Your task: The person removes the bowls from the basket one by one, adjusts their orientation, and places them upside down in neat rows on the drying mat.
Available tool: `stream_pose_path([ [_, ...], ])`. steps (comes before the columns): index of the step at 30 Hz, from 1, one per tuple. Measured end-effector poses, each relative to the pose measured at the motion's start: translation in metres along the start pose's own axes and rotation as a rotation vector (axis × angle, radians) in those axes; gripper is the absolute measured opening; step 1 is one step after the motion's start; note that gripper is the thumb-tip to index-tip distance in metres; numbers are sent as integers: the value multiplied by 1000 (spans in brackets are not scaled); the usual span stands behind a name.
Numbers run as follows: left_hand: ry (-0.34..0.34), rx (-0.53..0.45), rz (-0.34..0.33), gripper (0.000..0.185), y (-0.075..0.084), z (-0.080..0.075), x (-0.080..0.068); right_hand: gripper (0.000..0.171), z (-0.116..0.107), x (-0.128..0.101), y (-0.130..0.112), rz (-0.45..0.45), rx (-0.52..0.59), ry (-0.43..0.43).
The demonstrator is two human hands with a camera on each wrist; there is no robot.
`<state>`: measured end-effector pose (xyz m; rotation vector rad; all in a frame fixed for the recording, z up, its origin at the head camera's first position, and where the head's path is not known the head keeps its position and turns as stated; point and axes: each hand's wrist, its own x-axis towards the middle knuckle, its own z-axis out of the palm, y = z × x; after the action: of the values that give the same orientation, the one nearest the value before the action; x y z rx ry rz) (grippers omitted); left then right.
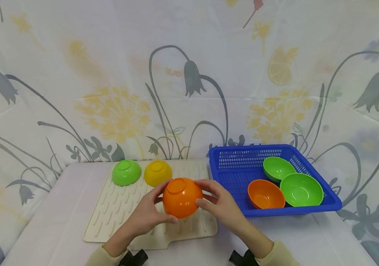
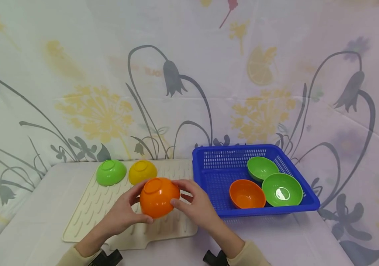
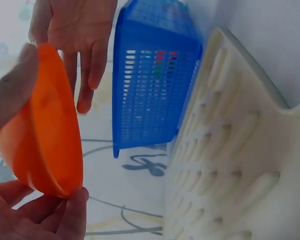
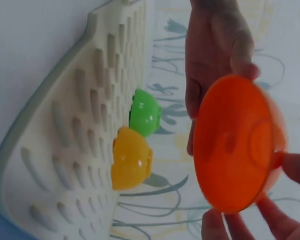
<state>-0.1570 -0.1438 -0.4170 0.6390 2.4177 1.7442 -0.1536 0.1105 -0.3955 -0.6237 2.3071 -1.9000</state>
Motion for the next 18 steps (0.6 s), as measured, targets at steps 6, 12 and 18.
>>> stream_pose_path([
  [6, 94, 109, -36, 104, -2, 5, 3, 55, 17, 1, 7, 16, -41, 73],
  [12, 148, 211, -41, 106, -4, 7, 7, 68, 35, 7, 19, 37, -41, 139],
  [18, 127, 260, -65, 102, -13, 2, 16, 65, 46, 18, 30, 48, 34, 190],
])
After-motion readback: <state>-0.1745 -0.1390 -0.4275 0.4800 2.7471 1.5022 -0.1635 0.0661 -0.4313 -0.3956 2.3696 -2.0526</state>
